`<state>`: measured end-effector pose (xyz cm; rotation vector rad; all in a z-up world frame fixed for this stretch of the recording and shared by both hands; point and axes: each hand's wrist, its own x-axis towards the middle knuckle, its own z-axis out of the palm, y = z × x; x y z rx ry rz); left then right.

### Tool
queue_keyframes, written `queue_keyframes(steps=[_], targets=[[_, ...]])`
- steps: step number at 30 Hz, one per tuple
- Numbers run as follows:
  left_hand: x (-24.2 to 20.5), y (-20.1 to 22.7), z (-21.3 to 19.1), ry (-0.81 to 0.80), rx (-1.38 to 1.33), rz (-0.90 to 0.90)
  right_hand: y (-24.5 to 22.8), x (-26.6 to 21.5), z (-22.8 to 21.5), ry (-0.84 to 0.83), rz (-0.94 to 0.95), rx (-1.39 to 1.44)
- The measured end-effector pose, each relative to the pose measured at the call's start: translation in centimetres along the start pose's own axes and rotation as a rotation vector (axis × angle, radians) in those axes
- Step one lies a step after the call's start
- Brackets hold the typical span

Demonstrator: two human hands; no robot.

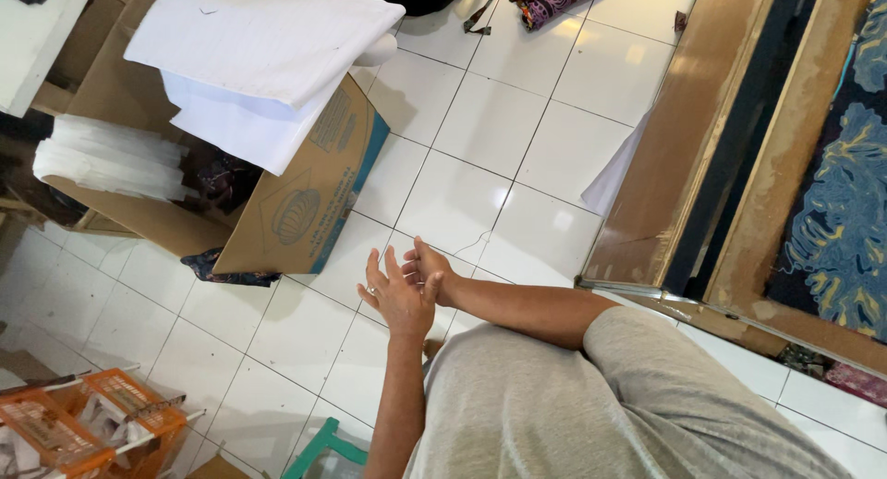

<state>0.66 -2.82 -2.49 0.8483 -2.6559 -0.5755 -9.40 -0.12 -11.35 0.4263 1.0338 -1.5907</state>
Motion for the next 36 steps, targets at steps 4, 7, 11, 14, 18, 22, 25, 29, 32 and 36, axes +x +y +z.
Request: queue_keyframes(steps=[4,7,11,14,18,22,25,29,32,36], targets=[[0.1,-0.1,-0.4,0.004,-0.057,-0.007,-0.4,-0.5,0.5,-0.014,-0.038,-0.058],[0.0,1.0,-1.1,-0.019,-0.032,0.067,-1.0,-0.9,0.6,-0.053,-0.095,-0.096],[-0.6,2.5,-2.5,-0.035,-0.09,0.109,-1.2,-1.0,0.3,-0.129,-0.163,-0.094],[-0.4,2.9,-3.0,-0.085,-0.135,0.065,-1.6,-0.8,0.1,-0.118,-0.187,-0.125],[-1.3,1.9,-3.1,-0.001,-0.095,0.031,-0.7,-1.4,-0.7,-0.046,-0.12,-0.1],[-0.5,1.7,-3.2,0.035,-0.16,0.039,-1.5,-1.7,-0.7,-0.011,-0.095,-0.138],[-0.7,2.5,-3.8,0.016,-0.169,0.104,-1.2,-1.5,-0.8,-0.03,-0.106,-0.134],[-0.9,3.6,-4.5,0.001,-0.189,0.148,-0.4,-1.0,-1.3,-0.168,-0.175,-0.136],[-0.7,3.9,-4.5,0.055,-0.223,0.212,-0.1,-0.6,-1.5,-0.161,-0.143,-0.12],[-0.9,3.5,-4.0,0.017,-0.24,0.15,0.3,-0.2,-1.6,-0.118,-0.145,-0.128]])
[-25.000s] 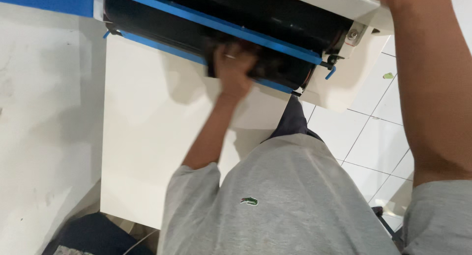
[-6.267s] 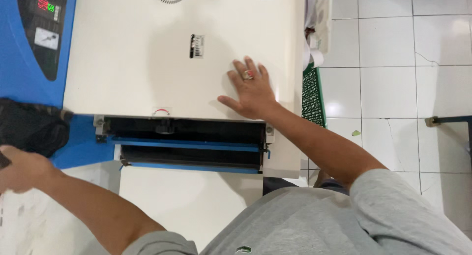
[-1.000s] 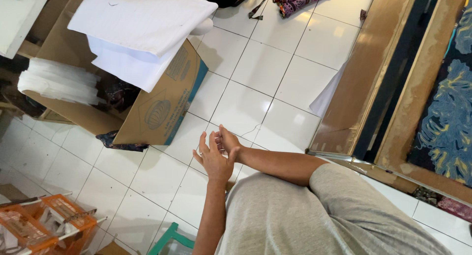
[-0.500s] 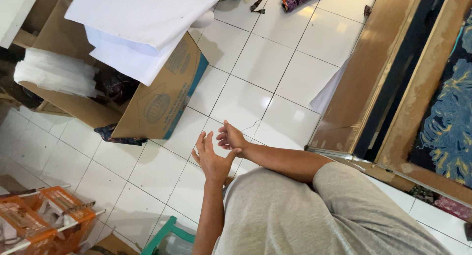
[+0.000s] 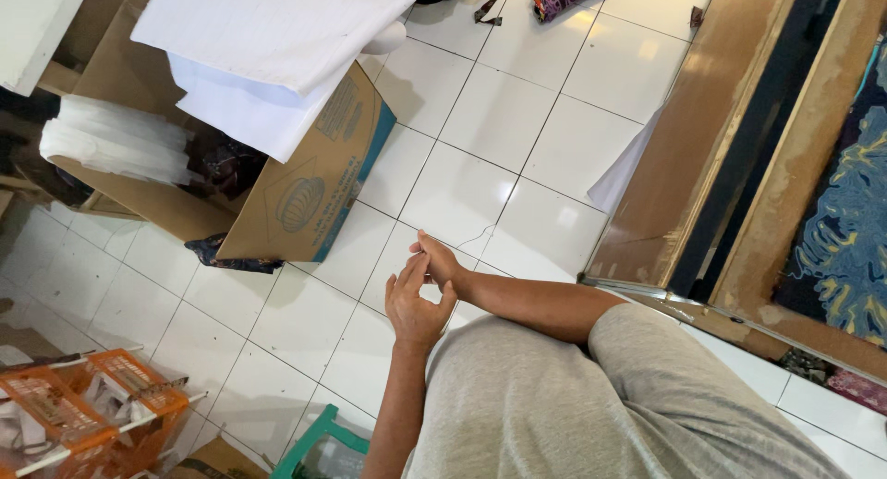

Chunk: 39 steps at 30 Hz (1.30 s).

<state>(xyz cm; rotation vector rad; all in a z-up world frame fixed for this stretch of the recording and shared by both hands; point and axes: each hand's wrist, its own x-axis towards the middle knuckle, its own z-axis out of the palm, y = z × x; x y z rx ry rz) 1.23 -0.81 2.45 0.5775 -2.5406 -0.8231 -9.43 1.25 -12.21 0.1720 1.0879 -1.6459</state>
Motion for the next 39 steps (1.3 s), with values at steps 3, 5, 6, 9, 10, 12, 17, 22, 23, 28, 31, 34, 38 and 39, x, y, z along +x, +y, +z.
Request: queue_keyframes(steps=[3,5,6,9,10,12,17,22,23,28,31,34,38,39], targets=[[-0.4,-0.2,0.1,0.065,0.042,0.103,0.4,0.2,-0.2,-0.014,0.014,0.016],[-0.5,-0.3,0.0,0.042,0.033,0.088,0.5,0.1,-0.2,-0.04,0.009,0.028],[-0.5,-0.3,-0.2,0.031,0.028,0.08,0.5,0.0,-0.1,-0.053,0.007,0.034],[-0.6,0.1,-0.2,0.093,0.082,0.143,0.4,-0.8,-0.1,-0.042,0.006,0.01],[-0.8,0.3,-0.2,0.085,0.067,0.129,0.4,-1.1,-0.1,-0.041,0.012,0.01],[-0.8,0.0,-0.3,0.08,0.035,0.088,0.4,-1.1,0.2,-0.045,0.033,-0.003],[-3.3,-0.5,-0.6,0.118,0.1,-0.047,3.2,-0.7,0.2,-0.069,0.089,-0.078],[-6.9,-1.7,-1.9,0.231,0.153,-0.239,5.4,0.2,0.9,-0.182,0.152,-0.154],[-8.1,-2.0,-2.1,0.26,0.159,-0.29,5.9,0.1,0.9,-0.201,0.204,-0.232],[-15.7,-6.4,-5.9,0.412,0.113,-0.632,9.0,0.8,3.2,-0.181,0.329,-0.587],[-24.6,-8.3,-8.4,0.47,0.061,-0.887,14.8,-1.2,4.7,-0.216,0.415,-0.845],[-34.4,-9.4,-10.1,0.642,0.022,-1.073,20.3,-2.5,6.9,-0.357,0.47,-1.124],[-48.7,-9.7,-11.0,0.751,-0.032,-1.431,28.7,-4.2,11.9,-0.538,0.462,-1.48],[-51.7,-9.4,-10.9,0.752,-0.056,-1.505,30.3,-4.5,13.2,-0.604,0.471,-1.52]])
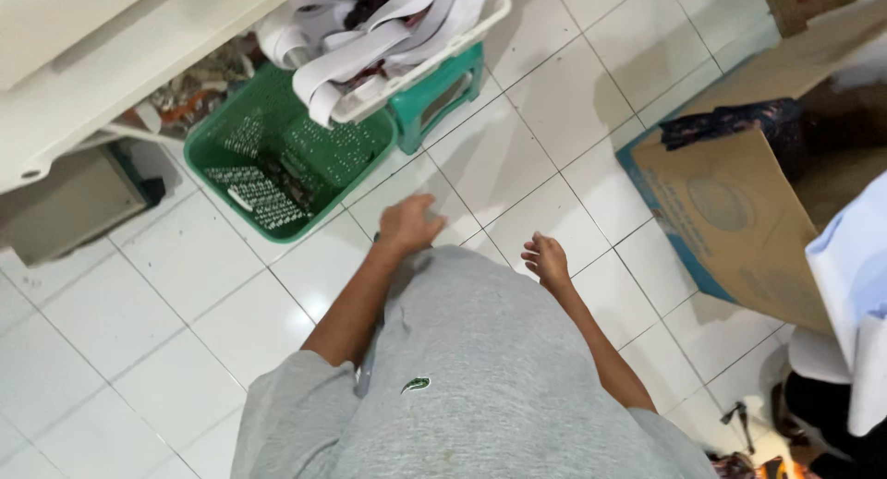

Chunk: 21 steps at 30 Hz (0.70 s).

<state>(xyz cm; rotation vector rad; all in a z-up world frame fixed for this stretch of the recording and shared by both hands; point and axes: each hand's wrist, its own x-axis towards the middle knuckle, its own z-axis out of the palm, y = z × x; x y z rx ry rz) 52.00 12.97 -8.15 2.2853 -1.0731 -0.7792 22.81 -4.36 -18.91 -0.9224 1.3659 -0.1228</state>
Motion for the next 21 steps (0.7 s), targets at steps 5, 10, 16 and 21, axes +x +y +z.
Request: queue_keyframes(steps=[5,10,16,21], targets=[[-0.5,-11.1,-6.9,-0.098,0.026,-0.447,-7.1,5.1,8.1,-0.101,-0.132,-0.318],[-1.8,-17.2,-9.4,0.064,-0.135,-0.658,-13.0,9.5,14.7,-0.205,-0.274,-0.474],[-4.1,-20.0,-6.8,0.153,-0.32,-0.916,-20.8,14.3,20.8,-0.289,-0.583,-0.864],[-4.3,-18.2,-3.3,0.18,-0.381,-1.082,-29.4,21.0,26.3,-0.356,-0.79,-1.031]])
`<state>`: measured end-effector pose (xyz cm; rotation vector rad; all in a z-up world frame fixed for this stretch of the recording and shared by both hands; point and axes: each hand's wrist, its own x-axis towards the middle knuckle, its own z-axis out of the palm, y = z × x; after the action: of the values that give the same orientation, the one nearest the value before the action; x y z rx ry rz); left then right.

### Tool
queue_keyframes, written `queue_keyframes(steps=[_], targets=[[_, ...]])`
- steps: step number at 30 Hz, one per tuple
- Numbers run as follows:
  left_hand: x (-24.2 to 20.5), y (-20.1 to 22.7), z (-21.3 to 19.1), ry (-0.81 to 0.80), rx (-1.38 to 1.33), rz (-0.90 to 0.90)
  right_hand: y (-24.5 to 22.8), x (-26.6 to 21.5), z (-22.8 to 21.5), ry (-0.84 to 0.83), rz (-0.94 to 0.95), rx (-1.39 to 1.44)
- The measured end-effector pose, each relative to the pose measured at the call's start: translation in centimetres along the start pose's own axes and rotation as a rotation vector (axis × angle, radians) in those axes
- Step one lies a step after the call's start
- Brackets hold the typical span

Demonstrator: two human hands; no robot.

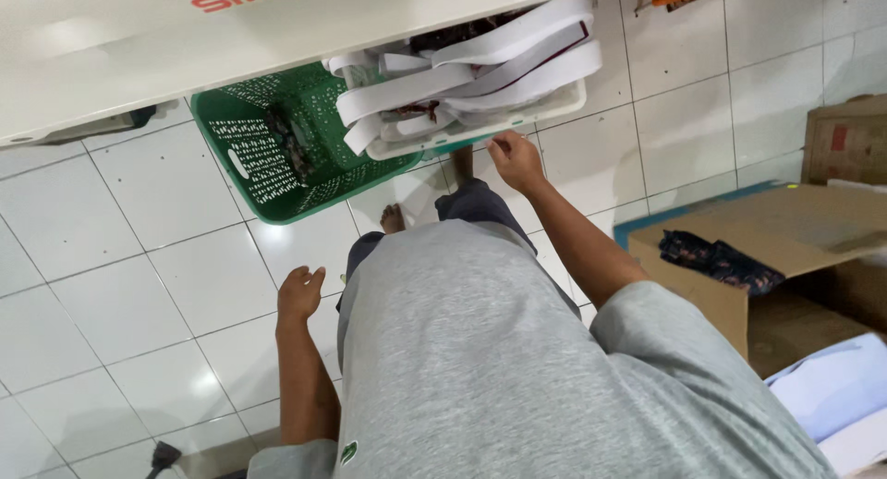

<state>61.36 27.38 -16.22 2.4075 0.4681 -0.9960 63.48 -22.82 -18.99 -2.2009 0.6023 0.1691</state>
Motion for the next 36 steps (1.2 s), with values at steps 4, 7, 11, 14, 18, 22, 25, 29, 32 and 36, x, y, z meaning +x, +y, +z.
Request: queue_keyframes(steps=[4,7,11,14,18,22,25,29,32,36], targets=[[-3.8,2.4,3.7,0.009,-0.178,-0.283,1.1,9.9,-2.8,-0.258,-0.283,-0.356],[-6.5,6.1,6.8,0.002,-0.513,-0.427,3.3,15.6,-4.0,-0.363,-0.478,-0.663],[-10.5,9.1,9.4,0.014,-0.59,-0.515,5.1,21.3,-4.9,-0.557,-0.41,-0.93],[-12.9,10.3,10.0,0.069,-0.706,-0.549,6.0,23.3,-5.7,-0.544,-0.427,-1.027],[-15.5,11.3,10.7,0.133,-0.738,-0.671,6.0,25.3,-5.5,-0.442,-0.421,-0.946],[-16.3,11.9,11.1,0.114,-0.635,-0.724,6.7,27.2,-4.9,-0.449,-0.363,-0.97],[-16.4,12.0,10.8,0.132,-0.626,-0.671,7.5,27.8,-4.9,-0.371,-0.316,-0.787],[-15.7,11.6,10.1,0.152,-0.507,-0.645,7.4,28.3,-4.8,-0.335,-0.34,-0.688],[-15.1,11.7,9.4,0.163,-0.446,-0.614,7.0,28.0,-5.2,-0.464,-0.353,-0.727],[-14.0,12.0,9.1,0.123,-0.359,-0.627,7.1,27.0,-4.9,-0.51,-0.184,-0.572]])
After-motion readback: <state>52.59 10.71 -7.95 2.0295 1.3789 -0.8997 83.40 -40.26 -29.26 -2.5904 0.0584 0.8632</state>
